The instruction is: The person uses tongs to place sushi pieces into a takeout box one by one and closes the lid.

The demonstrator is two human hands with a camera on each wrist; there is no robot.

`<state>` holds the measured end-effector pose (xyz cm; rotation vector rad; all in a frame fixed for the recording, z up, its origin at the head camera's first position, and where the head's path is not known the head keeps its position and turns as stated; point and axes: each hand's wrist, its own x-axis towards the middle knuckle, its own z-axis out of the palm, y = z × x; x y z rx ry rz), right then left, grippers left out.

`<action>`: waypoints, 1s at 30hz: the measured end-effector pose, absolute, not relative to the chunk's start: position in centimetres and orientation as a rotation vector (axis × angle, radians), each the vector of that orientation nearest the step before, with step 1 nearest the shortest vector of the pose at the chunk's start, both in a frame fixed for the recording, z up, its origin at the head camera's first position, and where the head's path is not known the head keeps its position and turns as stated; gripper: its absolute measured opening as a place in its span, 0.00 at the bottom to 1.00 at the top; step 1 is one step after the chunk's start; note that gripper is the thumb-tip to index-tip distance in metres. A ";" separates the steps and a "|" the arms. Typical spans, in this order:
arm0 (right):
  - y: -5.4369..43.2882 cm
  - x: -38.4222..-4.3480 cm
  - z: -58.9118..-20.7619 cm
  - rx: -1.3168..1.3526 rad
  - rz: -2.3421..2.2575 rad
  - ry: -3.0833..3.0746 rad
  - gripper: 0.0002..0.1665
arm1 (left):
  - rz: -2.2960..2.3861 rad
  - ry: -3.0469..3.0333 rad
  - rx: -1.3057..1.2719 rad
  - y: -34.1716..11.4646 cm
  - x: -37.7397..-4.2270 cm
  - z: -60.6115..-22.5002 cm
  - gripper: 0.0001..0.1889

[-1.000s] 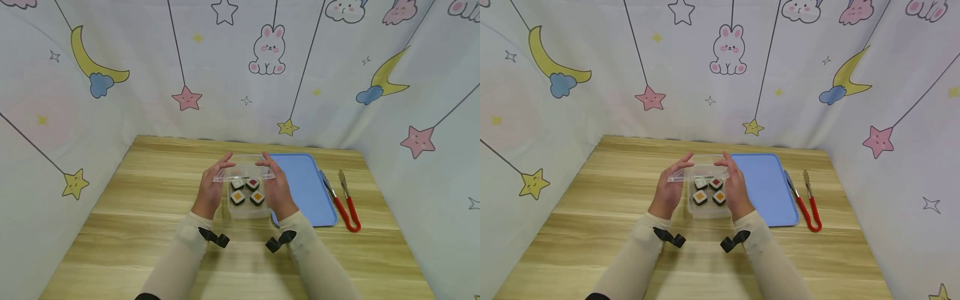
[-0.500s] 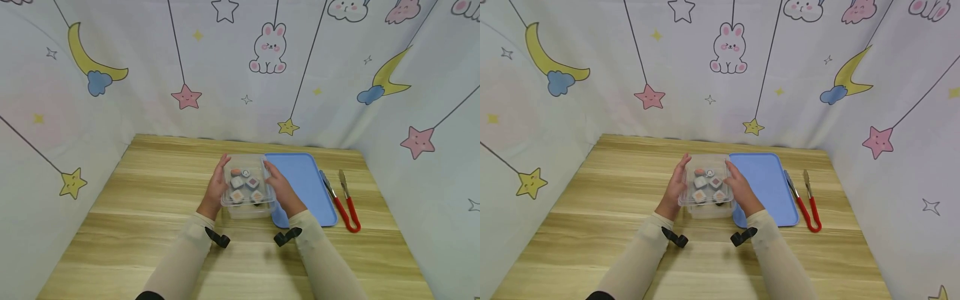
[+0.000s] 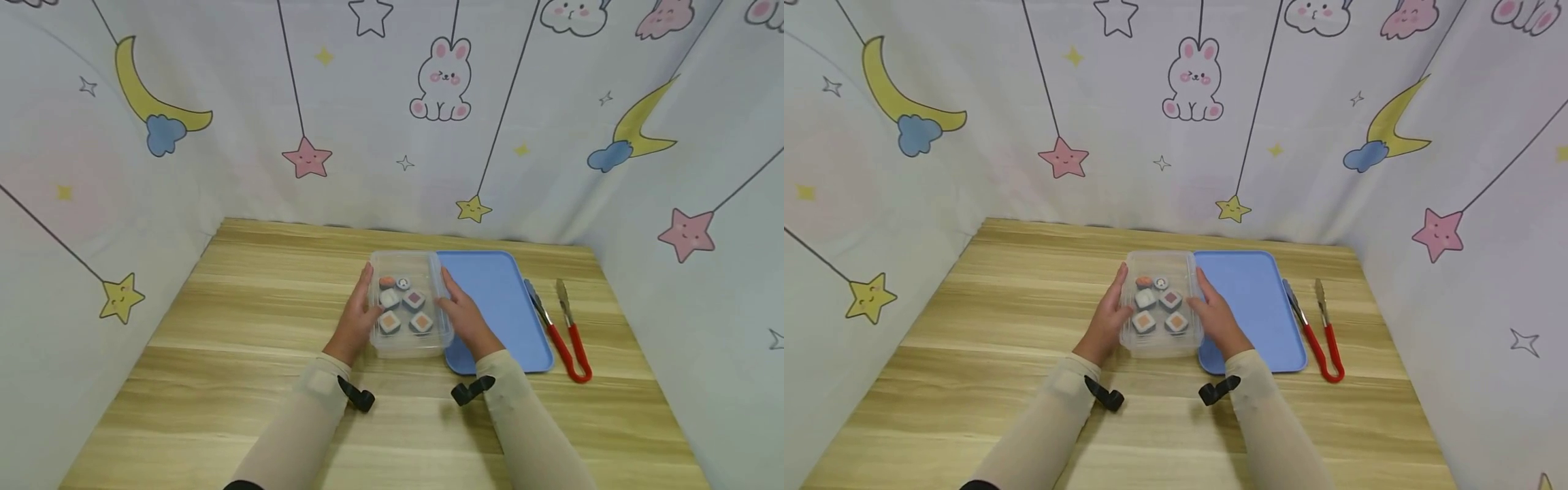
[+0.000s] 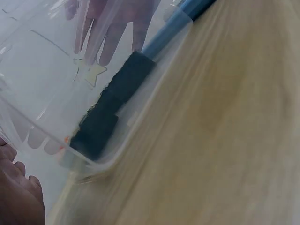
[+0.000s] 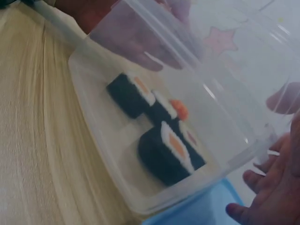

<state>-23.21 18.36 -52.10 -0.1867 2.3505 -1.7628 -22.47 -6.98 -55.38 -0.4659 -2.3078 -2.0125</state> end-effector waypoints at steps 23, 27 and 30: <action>18.3 -23.5 -53.5 -0.143 -1.674 2.454 0.37 | -1.953 -2.401 -0.494 -7.1 -23.3 -56.0 0.42; 18.0 -23.7 -53.4 -0.070 -1.695 2.463 0.36 | -1.893 -2.440 -0.443 -7.1 -23.4 -55.7 0.39; 17.5 -23.7 -53.2 -0.029 -1.698 2.465 0.35 | -1.884 -2.454 -0.410 -7.4 -23.5 -55.4 0.37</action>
